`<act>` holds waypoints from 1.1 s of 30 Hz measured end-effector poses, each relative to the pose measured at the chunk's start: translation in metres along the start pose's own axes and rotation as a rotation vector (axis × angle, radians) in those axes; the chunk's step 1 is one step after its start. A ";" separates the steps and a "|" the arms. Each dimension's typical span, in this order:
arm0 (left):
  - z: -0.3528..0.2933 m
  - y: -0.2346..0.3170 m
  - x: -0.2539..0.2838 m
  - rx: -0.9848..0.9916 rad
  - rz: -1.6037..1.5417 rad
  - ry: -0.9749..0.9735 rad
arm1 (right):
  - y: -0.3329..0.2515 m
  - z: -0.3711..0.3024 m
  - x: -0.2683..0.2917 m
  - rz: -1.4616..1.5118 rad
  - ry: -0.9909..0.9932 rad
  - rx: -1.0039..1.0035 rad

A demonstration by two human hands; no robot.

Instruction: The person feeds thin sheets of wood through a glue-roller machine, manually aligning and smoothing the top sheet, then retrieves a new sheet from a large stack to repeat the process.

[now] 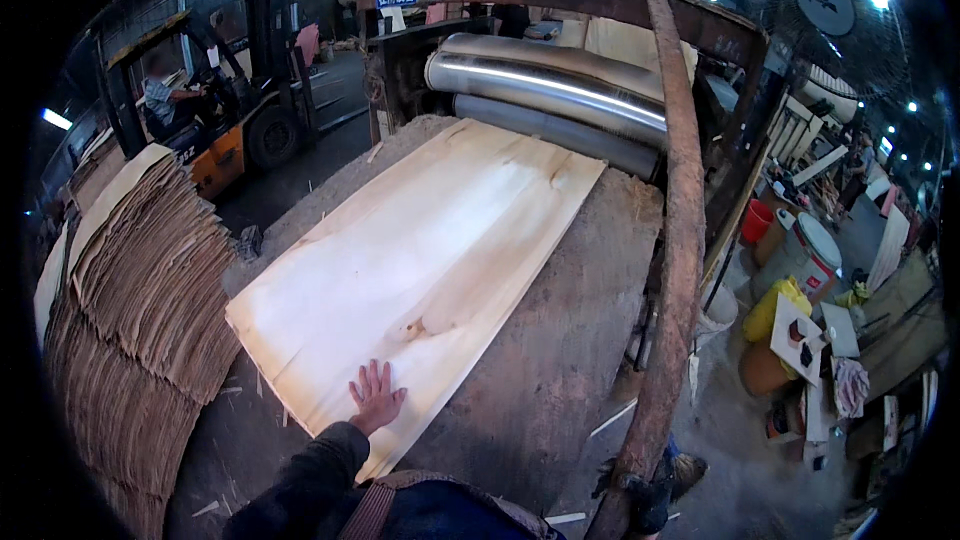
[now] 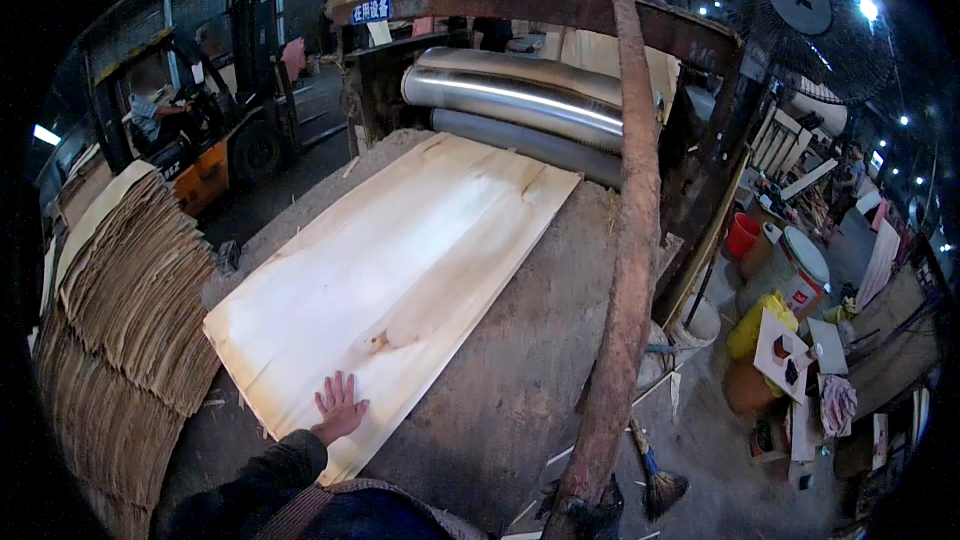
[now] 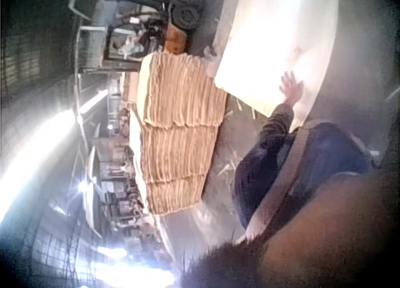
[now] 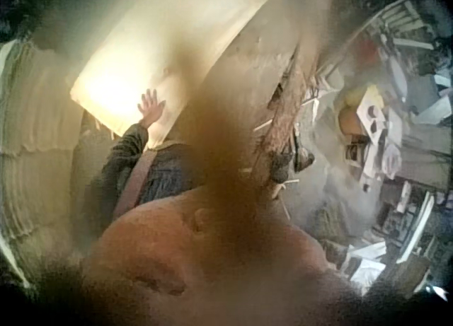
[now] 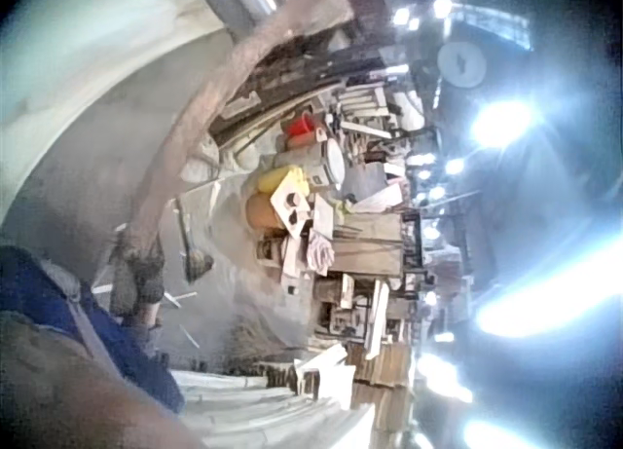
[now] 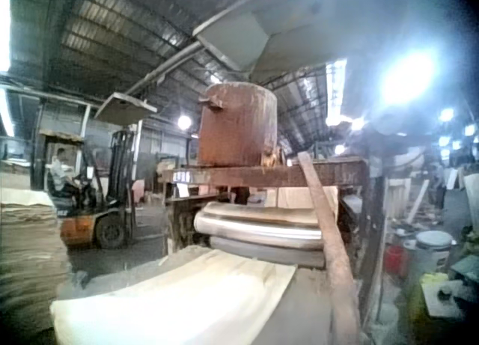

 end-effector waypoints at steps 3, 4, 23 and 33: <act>-0.010 -0.001 0.015 0.030 -0.002 -0.008 | 0.028 -0.044 -0.010 -0.008 0.049 -0.065; -0.009 -0.001 0.016 0.030 -0.006 -0.022 | 0.034 -0.058 -0.015 -0.016 0.072 -0.076; -0.024 -0.066 0.060 -0.419 -0.138 -0.332 | 0.090 -0.189 -0.210 0.246 0.203 -0.040; -0.056 -0.130 0.057 -0.457 -0.043 -0.207 | 0.072 -0.127 -0.252 0.534 -0.142 -0.011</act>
Point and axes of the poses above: each hand's wrist, its own z-axis towards the middle knuckle, its own x-axis out of the back of the hand, y = z × x, the point moved 3 cm from there along z, towards the middle knuckle, and after that the axes turned 8 degrees about -y, right-handed, at the moved point
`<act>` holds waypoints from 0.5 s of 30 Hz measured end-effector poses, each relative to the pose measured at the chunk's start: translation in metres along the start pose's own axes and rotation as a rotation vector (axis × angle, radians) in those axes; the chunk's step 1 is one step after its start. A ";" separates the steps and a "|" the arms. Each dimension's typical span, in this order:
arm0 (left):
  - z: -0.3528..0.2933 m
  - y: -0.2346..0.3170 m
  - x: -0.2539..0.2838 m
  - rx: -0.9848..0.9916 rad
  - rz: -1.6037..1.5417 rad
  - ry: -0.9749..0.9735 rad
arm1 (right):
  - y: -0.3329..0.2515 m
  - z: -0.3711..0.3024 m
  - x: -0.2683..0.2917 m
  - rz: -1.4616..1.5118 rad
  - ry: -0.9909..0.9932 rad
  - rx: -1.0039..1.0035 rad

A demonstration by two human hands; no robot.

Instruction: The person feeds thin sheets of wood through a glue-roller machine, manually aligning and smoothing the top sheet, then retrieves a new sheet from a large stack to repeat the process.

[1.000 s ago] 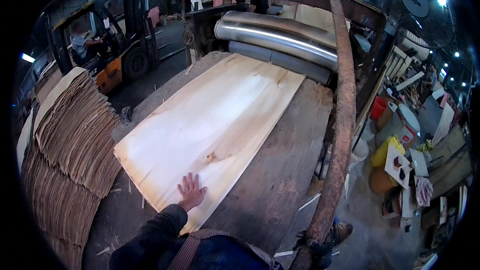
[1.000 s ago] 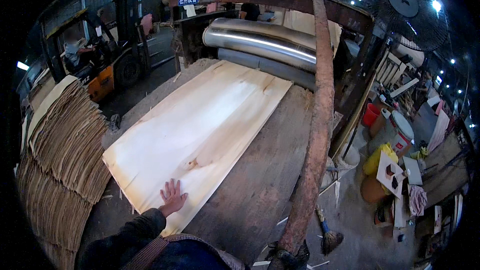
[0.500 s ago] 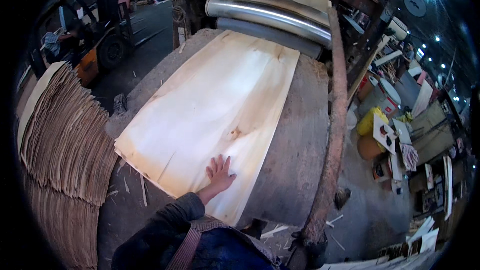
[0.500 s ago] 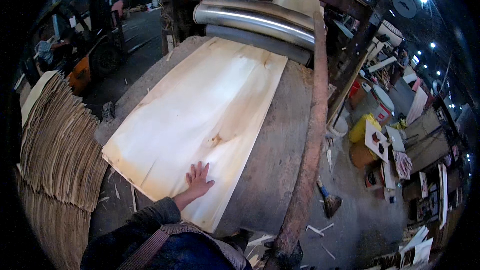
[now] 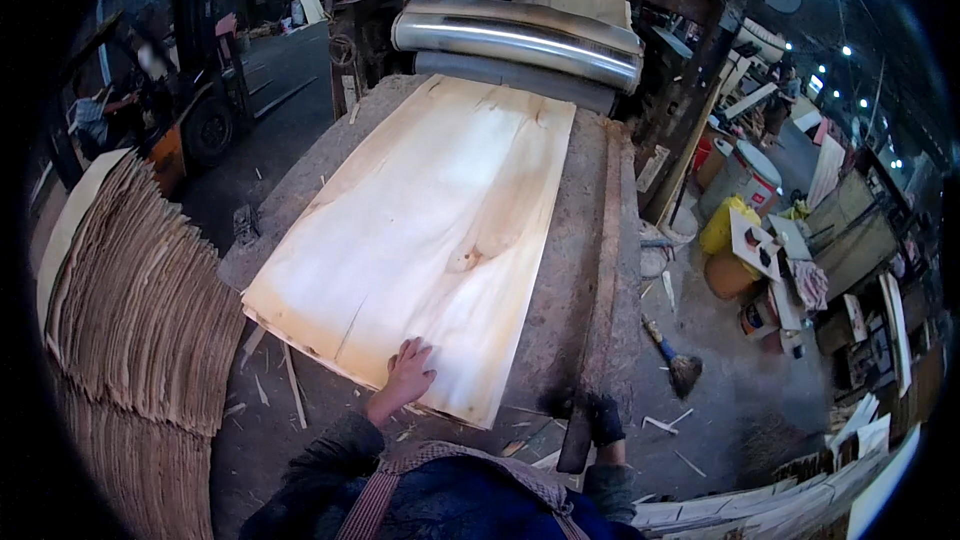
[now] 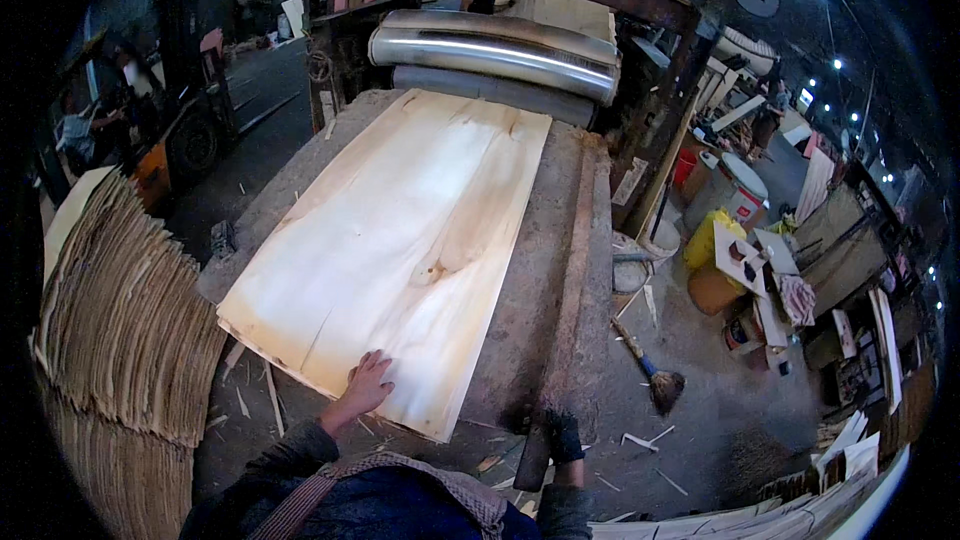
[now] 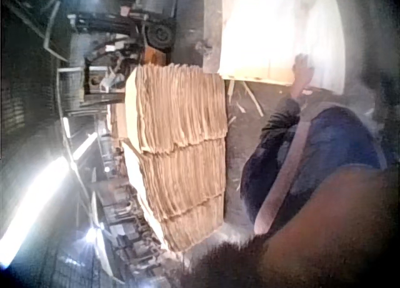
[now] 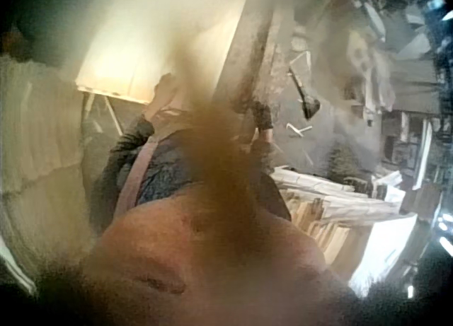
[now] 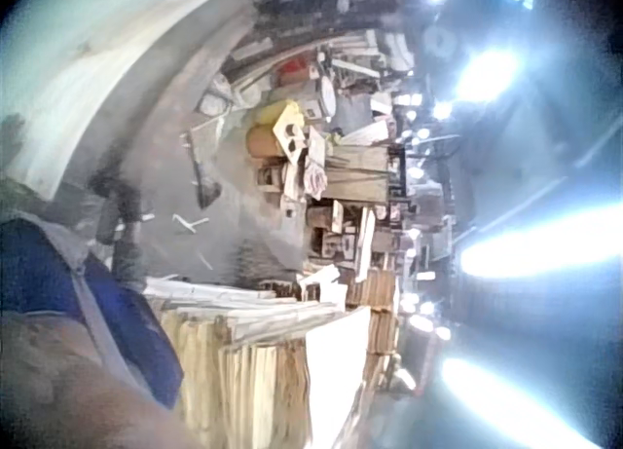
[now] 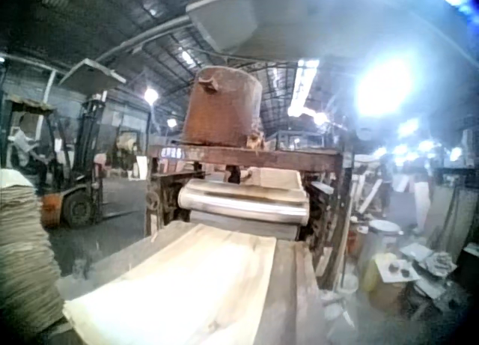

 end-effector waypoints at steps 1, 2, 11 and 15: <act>-0.002 0.001 0.000 -0.008 0.008 -0.003 | 0.008 0.002 0.014 -0.064 0.076 0.033; -0.003 0.002 0.002 -0.017 0.016 -0.008 | 0.019 0.010 0.033 -0.126 0.154 0.065; 0.005 0.044 0.019 -0.187 -0.012 -0.046 | 0.043 -0.013 0.036 -0.746 0.550 0.131; 0.037 0.074 0.018 -0.408 -0.014 -0.096 | 0.040 -0.054 -0.026 -0.944 0.721 0.169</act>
Point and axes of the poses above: each hand's wrist, its own z-axis towards the middle knuckle, its own x-axis out of the back of the hand, y = z × x, the point moved 3 cm from there along z, towards the middle knuckle, and after that the axes turned 8 degrees about -y, right-handed, at the moved point
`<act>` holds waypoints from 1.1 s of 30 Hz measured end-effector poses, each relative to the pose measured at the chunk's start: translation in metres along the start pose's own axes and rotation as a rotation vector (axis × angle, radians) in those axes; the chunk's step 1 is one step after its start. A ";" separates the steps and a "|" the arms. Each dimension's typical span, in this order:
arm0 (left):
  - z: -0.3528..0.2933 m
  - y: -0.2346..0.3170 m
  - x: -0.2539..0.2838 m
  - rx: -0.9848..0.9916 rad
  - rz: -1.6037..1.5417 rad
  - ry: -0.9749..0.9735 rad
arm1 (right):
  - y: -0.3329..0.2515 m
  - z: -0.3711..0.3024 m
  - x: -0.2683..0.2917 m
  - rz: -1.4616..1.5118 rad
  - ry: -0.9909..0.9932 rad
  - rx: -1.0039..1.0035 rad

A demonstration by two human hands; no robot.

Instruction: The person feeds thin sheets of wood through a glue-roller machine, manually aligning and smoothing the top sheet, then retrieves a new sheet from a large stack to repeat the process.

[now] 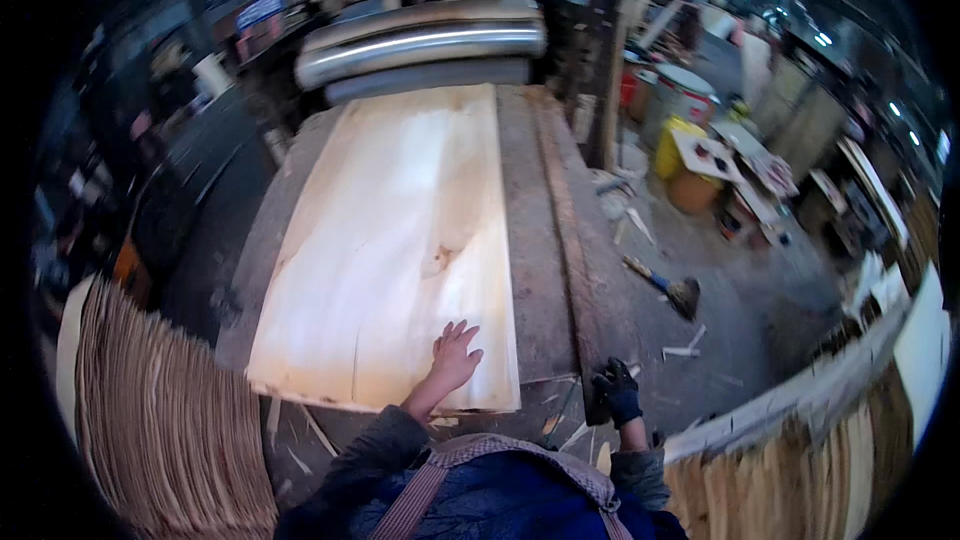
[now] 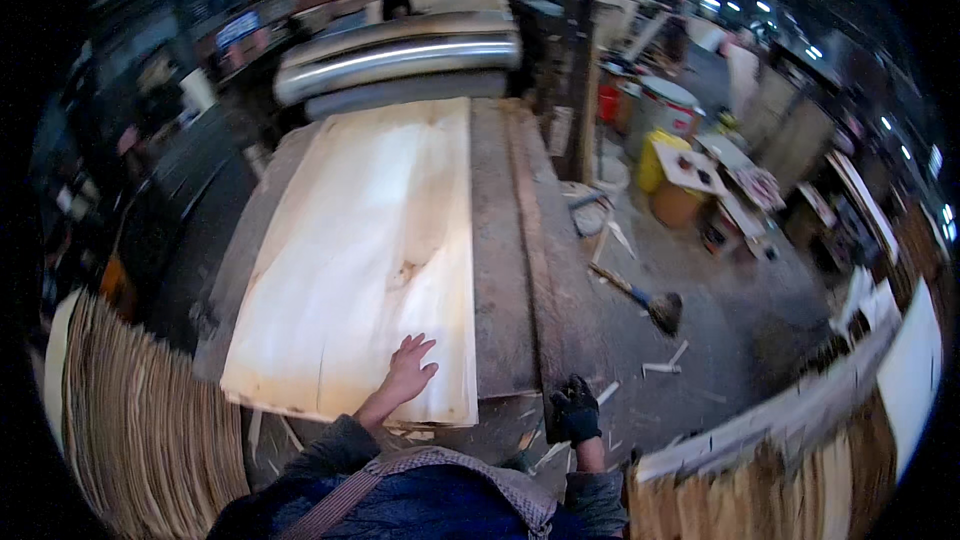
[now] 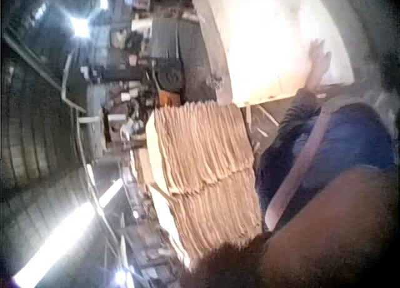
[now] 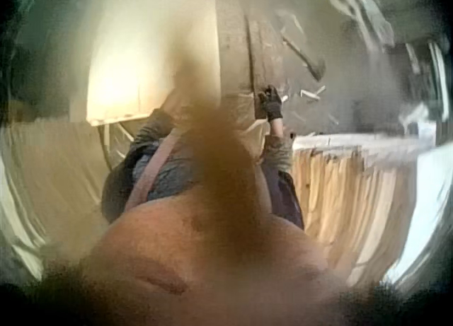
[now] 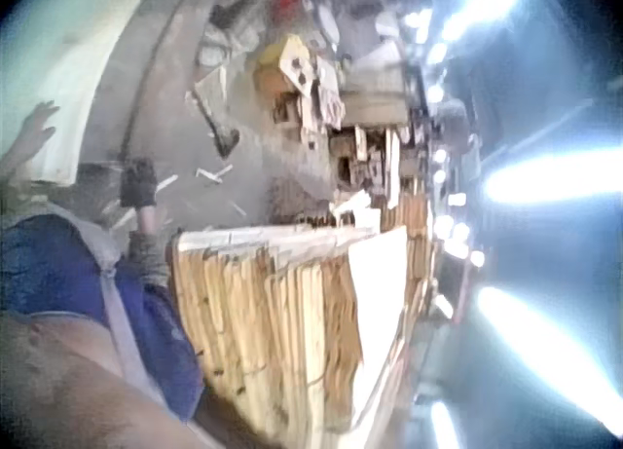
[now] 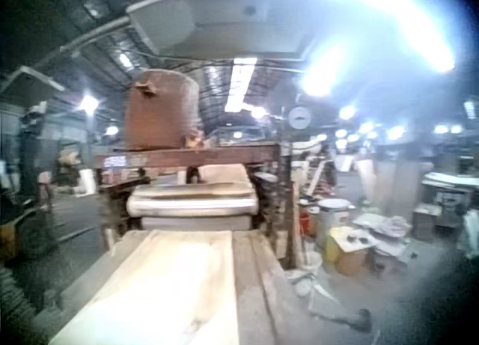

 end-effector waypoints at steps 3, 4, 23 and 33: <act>0.018 0.006 -0.003 -0.220 -0.036 -0.069 | 0.006 -0.043 -0.015 0.408 0.064 -0.146; 0.018 0.013 0.004 -0.267 -0.030 -0.085 | -0.006 -0.062 -0.015 0.281 0.148 -0.095; -0.116 0.411 0.009 -1.798 -0.255 -0.289 | -0.093 -0.373 0.064 0.015 0.888 -0.183; -0.171 0.641 -0.073 -1.903 -0.093 0.197 | -0.194 -0.503 0.284 -0.973 1.469 -0.097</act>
Point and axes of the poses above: each hand's wrist, its own z-axis towards the middle knuckle, its own x-axis out of the back of the hand, y = z × x, the point moved 3 cm from there along z, towards the middle knuckle, and after that the axes turned 8 degrees about -y, right-handed, at the moved point
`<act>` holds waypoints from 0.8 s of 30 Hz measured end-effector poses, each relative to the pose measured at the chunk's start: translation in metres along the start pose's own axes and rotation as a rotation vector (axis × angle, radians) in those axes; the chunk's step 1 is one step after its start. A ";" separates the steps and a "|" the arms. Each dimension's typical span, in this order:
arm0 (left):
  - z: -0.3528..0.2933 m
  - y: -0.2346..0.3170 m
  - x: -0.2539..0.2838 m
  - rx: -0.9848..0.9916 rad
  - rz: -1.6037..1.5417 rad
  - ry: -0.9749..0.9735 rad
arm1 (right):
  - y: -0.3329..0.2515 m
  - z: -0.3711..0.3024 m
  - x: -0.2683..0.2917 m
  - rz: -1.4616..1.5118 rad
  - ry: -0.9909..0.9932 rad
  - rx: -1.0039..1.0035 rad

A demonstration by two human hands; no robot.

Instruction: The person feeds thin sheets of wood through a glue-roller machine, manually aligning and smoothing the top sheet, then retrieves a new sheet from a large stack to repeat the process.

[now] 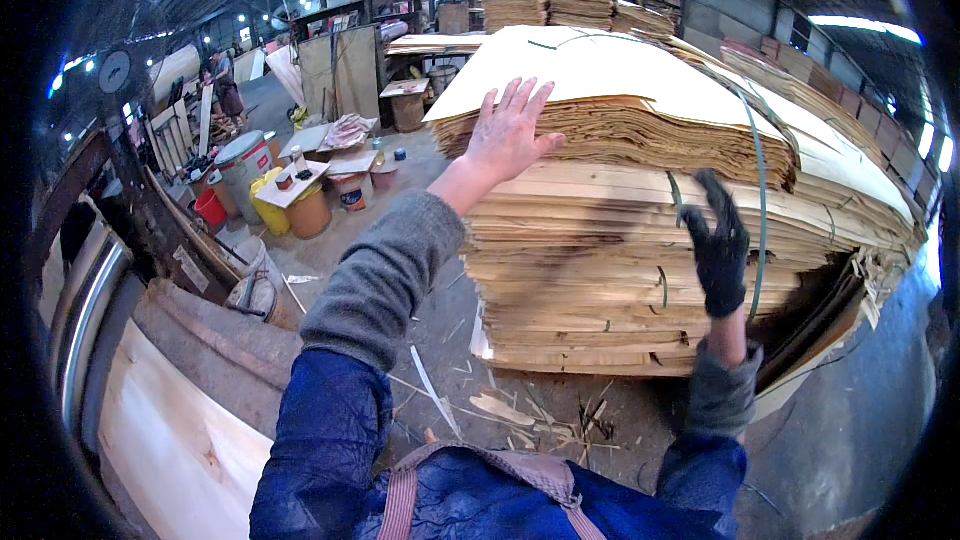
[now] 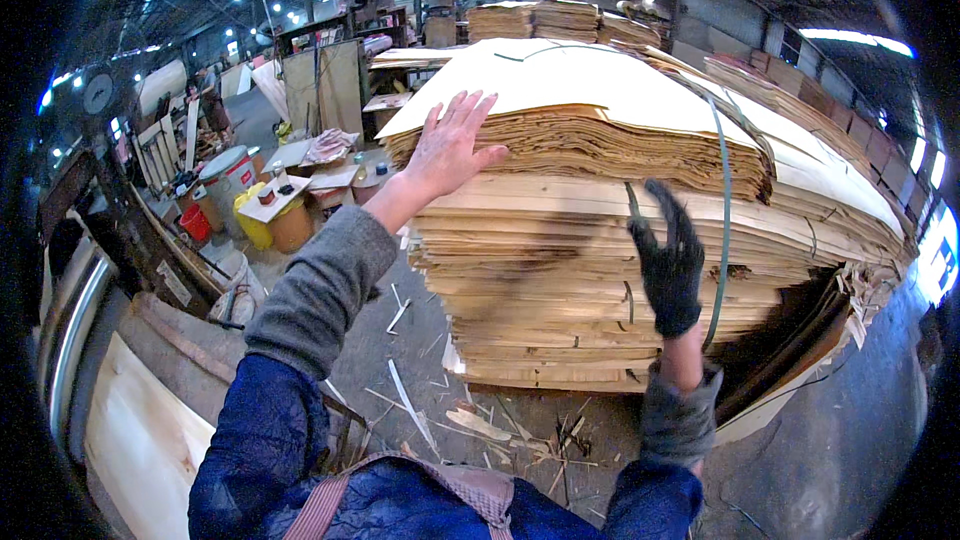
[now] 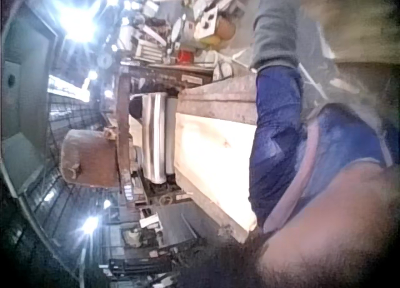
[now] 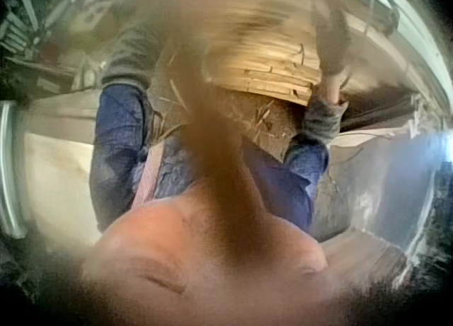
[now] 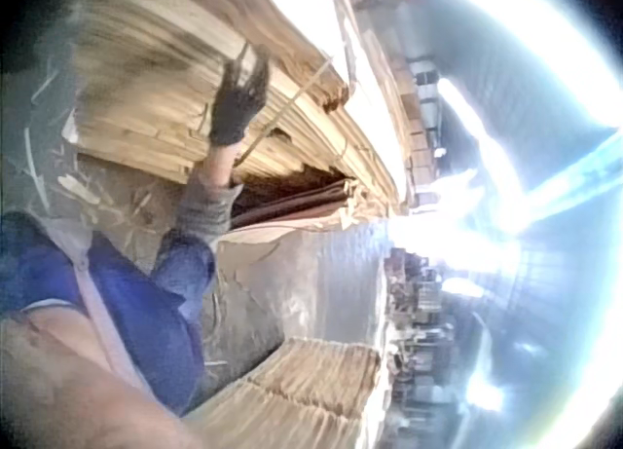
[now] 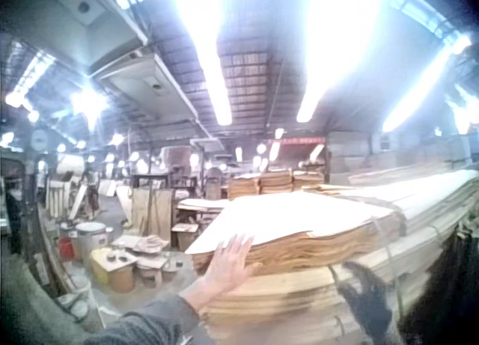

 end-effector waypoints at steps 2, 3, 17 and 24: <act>0.013 -0.001 -0.017 -0.036 0.124 0.064 | 0.029 0.036 0.000 -0.008 0.026 0.080; 0.017 -0.001 -0.024 -0.043 0.146 0.072 | 0.042 0.051 0.001 -0.108 0.006 0.123; 0.089 -0.031 0.009 -0.398 0.405 0.262 | 0.109 0.118 0.006 -0.438 -0.198 0.275; 0.154 -0.041 0.043 -0.556 0.524 0.324 | 0.125 0.145 0.009 -0.404 -0.097 0.303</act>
Point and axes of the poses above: each hand's wrist, its own z-axis towards the middle knuckle, its own x-axis out of the back of the hand, y = z × x, the point moved 3 cm from there along z, towards the middle knuckle, and after that the axes turned 8 degrees about -y, right-handed, at the moved point
